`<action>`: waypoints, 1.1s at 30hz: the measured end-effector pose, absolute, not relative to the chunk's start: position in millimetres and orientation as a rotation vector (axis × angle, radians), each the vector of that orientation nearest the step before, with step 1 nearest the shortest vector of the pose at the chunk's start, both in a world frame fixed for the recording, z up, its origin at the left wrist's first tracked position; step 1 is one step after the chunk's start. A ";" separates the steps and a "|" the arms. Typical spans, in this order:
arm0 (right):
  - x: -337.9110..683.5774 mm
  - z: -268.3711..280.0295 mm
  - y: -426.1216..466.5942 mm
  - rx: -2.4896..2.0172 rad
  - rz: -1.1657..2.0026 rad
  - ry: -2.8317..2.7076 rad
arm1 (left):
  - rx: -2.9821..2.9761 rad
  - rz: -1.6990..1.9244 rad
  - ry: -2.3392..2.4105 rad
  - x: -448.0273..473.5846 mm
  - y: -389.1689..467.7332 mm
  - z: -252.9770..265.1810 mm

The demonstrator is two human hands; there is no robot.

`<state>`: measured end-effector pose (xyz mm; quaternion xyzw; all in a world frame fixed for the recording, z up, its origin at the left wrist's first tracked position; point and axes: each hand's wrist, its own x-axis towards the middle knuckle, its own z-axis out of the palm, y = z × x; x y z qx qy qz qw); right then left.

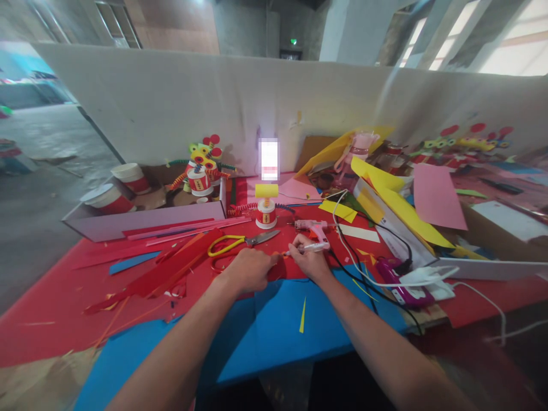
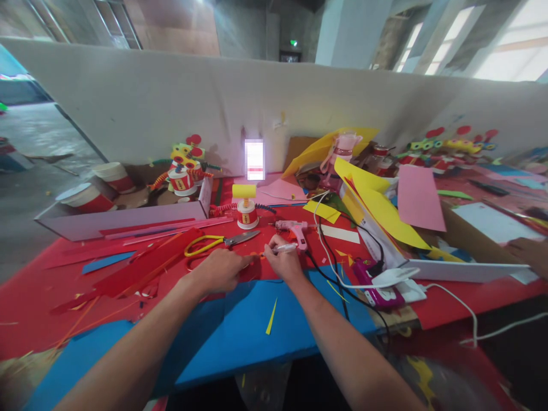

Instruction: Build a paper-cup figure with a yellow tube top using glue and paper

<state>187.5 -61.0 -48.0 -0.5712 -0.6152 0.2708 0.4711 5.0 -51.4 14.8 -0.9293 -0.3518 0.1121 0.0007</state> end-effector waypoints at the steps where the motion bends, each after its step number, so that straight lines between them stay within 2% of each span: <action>1: 187.6 -47.8 -61.0 -1.399 0.663 -1.509 | -2.921 0.348 -1.109 4.9 -51.5 14.9; 33: 187.9 -46.4 -61.7 -1.388 0.681 -1.527 | -2.937 0.349 -1.126 6.3 -53.2 19.2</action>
